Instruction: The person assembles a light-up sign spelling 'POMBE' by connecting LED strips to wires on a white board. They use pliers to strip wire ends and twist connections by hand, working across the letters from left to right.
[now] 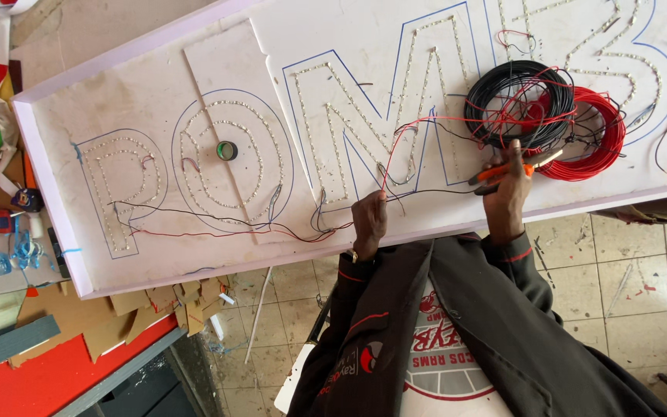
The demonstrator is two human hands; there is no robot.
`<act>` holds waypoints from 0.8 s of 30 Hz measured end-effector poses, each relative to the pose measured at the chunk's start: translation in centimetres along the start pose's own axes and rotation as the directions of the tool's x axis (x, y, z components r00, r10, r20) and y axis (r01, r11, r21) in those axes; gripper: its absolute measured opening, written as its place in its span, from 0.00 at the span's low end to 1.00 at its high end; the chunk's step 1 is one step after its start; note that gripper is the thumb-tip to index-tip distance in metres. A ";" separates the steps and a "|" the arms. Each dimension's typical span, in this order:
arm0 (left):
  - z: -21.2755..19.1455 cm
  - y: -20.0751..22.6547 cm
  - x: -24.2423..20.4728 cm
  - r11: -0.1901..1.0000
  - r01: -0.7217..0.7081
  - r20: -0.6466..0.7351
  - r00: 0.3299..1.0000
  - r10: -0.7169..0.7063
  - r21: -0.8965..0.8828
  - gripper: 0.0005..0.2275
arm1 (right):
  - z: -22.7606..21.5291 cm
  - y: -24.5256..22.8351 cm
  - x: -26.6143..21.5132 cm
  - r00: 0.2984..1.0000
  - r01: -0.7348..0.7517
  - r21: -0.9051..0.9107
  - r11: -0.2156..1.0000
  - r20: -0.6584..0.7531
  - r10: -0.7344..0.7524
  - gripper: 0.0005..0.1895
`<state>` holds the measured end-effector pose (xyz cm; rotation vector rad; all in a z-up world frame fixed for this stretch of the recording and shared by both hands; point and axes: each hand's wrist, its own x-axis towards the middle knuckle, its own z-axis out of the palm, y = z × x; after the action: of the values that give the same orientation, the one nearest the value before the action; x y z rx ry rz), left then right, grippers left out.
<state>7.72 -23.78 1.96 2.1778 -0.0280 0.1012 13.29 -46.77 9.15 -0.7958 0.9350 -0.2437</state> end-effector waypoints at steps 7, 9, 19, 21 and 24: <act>-1.4 2.2 0.3 1.000 -0.001 0.005 1.000 0.001 0.030 0.22 | -6.3 2.3 11.2 0.987 0.092 -0.006 0.996 -0.131 -0.092 0.12; -0.5 0.9 -0.1 0.988 0.045 0.131 0.989 -0.064 0.145 0.23 | -4.6 -1.6 9.0 0.941 0.288 -0.070 0.955 -0.163 -0.296 0.09; -1.3 4.5 1.7 0.956 -0.030 0.328 0.942 -0.070 0.290 0.22 | -6.8 -6.2 6.9 0.984 0.174 -0.492 0.853 0.049 -0.172 0.13; -1.5 6.3 2.4 0.945 -0.092 0.210 0.977 0.025 0.314 0.13 | -7.0 -5.5 5.7 0.980 0.200 -0.469 0.860 0.113 -0.166 0.13; -1.0 9.7 3.9 0.896 -0.206 0.052 0.978 0.202 0.393 0.26 | -6.8 -3.9 5.2 0.973 0.221 -0.387 0.895 0.023 -0.230 0.12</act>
<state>10.97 -28.45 10.78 2.5776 -0.2642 0.2328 11.57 -55.62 6.35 -1.2757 0.9250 -0.2738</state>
